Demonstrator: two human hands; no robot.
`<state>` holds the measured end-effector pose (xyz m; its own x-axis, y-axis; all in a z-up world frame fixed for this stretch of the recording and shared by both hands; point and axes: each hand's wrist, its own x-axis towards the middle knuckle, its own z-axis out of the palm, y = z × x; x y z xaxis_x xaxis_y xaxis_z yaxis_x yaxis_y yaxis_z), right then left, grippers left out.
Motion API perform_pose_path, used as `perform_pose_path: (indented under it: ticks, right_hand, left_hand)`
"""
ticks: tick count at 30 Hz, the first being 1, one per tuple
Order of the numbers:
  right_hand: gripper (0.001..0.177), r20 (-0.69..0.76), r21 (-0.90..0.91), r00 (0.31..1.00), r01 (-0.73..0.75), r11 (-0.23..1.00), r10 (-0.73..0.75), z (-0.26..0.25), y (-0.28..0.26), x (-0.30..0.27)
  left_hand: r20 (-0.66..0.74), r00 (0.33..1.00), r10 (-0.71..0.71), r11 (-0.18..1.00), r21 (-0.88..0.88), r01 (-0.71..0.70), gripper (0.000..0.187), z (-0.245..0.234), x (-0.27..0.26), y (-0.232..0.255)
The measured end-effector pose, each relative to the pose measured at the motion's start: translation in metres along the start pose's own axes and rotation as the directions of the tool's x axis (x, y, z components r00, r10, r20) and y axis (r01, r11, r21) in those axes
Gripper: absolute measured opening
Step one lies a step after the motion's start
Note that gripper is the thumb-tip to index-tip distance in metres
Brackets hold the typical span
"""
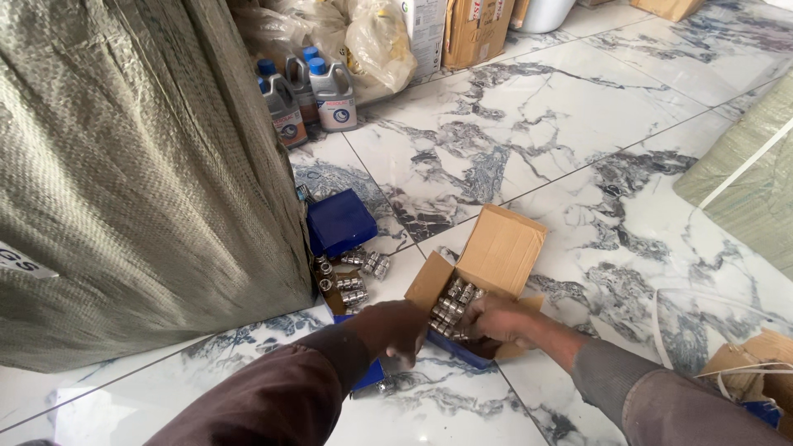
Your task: The person sorts metal hardware components by hand into a cardboard box on the floor.
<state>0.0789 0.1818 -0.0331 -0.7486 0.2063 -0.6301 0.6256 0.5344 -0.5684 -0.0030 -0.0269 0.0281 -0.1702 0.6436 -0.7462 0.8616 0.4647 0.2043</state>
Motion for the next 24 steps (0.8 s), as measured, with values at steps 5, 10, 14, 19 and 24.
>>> perform_pose_path:
  ticks: [5,10,14,19,24]
  right_hand:
    - [0.025,0.119,-0.474,0.983,0.181,0.862,-0.141,0.013,-0.021,-0.021]
    - [0.028,0.066,-0.504,0.974,0.222,0.835,-0.219,0.021,-0.009,-0.009]
    - [0.020,-0.038,-0.401,0.948,0.275,0.874,-0.316,0.024,0.007,0.002]
    - [0.020,-0.081,-0.425,0.958,0.215,0.879,-0.273,0.020,0.004,-0.003]
    - [0.007,0.055,-0.640,0.979,0.186,0.745,-0.197,0.017,-0.018,-0.025]
  left_hand:
    - [0.016,1.000,0.002,0.959,0.282,-0.007,0.055,0.026,-0.014,0.015]
    - [0.044,0.999,-0.024,0.910,0.414,0.003,0.054,0.037,-0.003,0.020]
    - [-0.071,0.995,0.075,0.879,0.476,-0.032,0.020,0.055,0.017,0.015]
    - [-0.030,0.994,0.101,0.892,0.446,-0.077,0.040,0.035,-0.006,0.021]
    - [-0.073,0.990,0.117,0.957,0.275,-0.092,0.060,0.030,-0.007,0.017]
